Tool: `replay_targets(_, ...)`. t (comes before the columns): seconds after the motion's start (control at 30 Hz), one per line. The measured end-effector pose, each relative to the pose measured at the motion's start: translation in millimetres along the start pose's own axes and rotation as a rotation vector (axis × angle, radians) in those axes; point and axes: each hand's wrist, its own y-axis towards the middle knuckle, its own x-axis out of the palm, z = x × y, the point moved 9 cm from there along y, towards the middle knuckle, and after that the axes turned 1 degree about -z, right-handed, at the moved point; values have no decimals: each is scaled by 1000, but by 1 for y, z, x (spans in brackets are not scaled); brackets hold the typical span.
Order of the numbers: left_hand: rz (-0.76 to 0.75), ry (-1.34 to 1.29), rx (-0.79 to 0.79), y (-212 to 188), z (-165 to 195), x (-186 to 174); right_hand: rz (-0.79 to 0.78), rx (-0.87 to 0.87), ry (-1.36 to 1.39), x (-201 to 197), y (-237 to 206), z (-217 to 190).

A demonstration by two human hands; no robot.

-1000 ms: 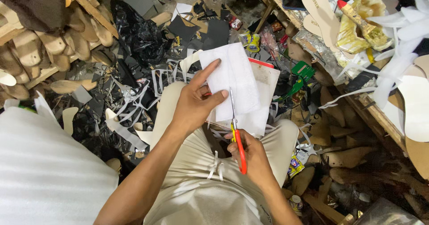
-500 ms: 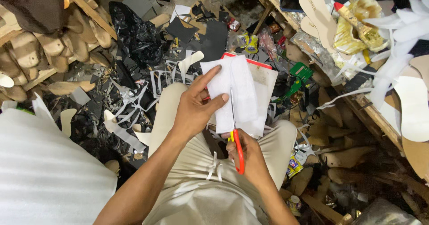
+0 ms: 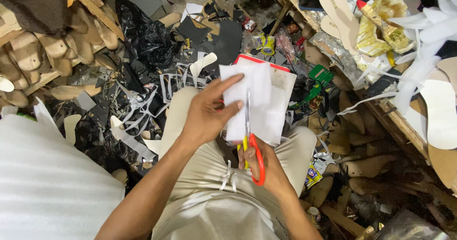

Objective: The person cuts a white foam sheet into narrow strips using red-handled scissors. They repeatedly trim the foam, rotate the sheet, and discard cut pieces while seated on the floor in a cluttered workshop.

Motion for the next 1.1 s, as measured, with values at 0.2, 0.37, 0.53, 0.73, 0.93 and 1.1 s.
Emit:
replay_targets(0.2, -5, -388, 42, -4, -2, 18, 98, -50, -98, -7, 9, 14)
replay_targets(0.37, 50, -343, 23, -1, -8, 11, 98, -24, 18, -6, 3, 19)
replay_targets(0.53, -24, -327, 19, -2, -4, 24, 90, -159, 37, -9, 7, 1)
replay_targets(0.73, -57, -286, 16, -4, -6, 25, 190, 31, 85, -15, 5, 18)
replay_targets(0.93, -154, -319, -48, -5, -12, 29, 160, -7, -16, -23, 7, 7)
replay_targets(1.1, -266, -246, -27, -3, -9, 28, 118, -63, -173, -29, 7, -10)
